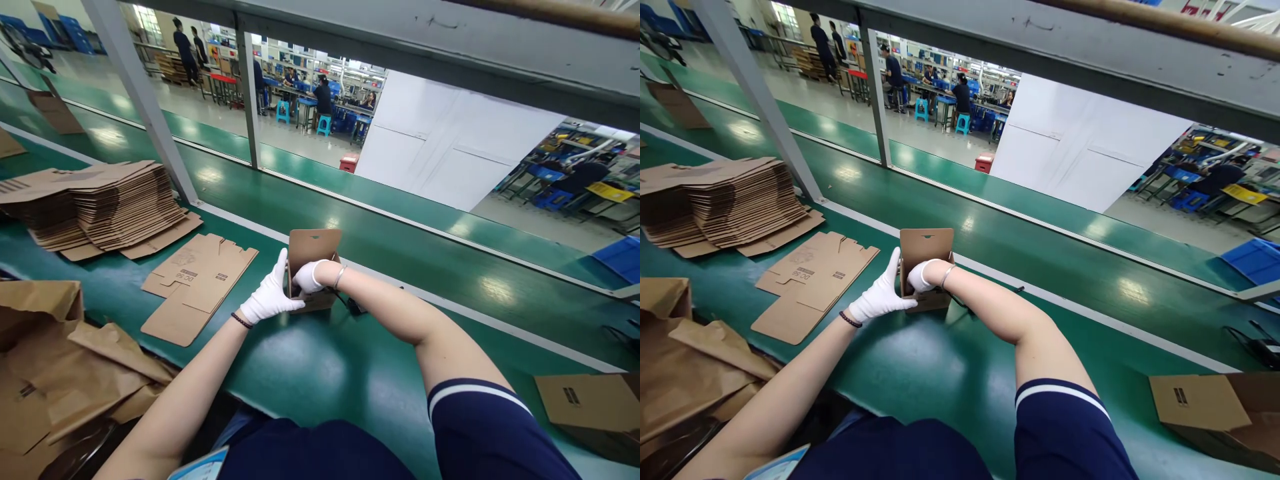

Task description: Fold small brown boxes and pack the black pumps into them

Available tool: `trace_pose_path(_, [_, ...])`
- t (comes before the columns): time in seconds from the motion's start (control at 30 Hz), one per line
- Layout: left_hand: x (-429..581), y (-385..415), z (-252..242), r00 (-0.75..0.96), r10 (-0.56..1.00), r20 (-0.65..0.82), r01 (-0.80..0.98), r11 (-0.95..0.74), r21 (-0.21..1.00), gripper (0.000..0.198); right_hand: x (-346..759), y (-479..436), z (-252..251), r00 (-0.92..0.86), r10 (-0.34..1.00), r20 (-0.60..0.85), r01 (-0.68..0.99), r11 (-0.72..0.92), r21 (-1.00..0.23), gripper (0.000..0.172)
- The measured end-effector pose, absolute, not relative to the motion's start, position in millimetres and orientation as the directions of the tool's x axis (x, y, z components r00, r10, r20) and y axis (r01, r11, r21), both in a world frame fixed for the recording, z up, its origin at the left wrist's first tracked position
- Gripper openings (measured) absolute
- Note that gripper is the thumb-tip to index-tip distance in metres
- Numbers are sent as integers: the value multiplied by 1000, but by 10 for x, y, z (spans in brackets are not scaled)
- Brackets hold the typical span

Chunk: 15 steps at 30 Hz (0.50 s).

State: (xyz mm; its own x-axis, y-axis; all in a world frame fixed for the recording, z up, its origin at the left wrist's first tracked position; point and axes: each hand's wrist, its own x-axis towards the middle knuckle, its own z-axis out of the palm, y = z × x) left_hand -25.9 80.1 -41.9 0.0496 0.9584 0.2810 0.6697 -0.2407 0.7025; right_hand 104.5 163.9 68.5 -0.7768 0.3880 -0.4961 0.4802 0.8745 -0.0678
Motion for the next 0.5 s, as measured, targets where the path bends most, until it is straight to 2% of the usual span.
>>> trace_pose_path(0.03, [-259,764,-349,45,951,306,738,-238,631,132,1178,1646,767,-780,405,-478,492,868,-68,26])
trace_pose_path(0.1, [-218,676,-130,39,914,404,868,-231,439,121,1559,1677,927,-806,488,-335,538,840,-70,33])
trace_pose_path(0.17, [-93,611,173,141,874,464,932,-275,235,95,2004,1703,984,-759,643,-102,651,753,-95,41])
trace_pose_path(0.2, [2,605,336,238,870,432,932,-330,151,78,2208,1701,949,-697,706,-123,717,692,-87,42])
trace_pose_path(0.23, [111,626,488,351,879,323,913,-398,91,63,2381,1682,868,-637,739,-217,766,639,-73,41])
trace_pose_path(0.27, [227,672,618,414,893,175,901,-429,60,50,2518,1643,748,-586,743,-323,796,603,-57,47])
trace_pose_path(0.33, [439,822,779,389,911,-139,921,-390,16,43,2689,1514,442,-528,742,-414,825,563,-43,80])
trace_pose_path(0.37, [518,908,803,352,903,-247,932,-362,3,40,2740,1438,290,-518,750,-410,834,550,-46,85])
trace_pose_path(0.43, [597,1060,763,310,885,-347,944,-330,1,35,2824,1303,56,-502,785,-362,856,512,-74,69])
trace_pose_path(0.5, [586,1144,662,315,879,-358,944,-330,23,30,2930,1237,-36,-473,819,-324,880,453,-140,49])
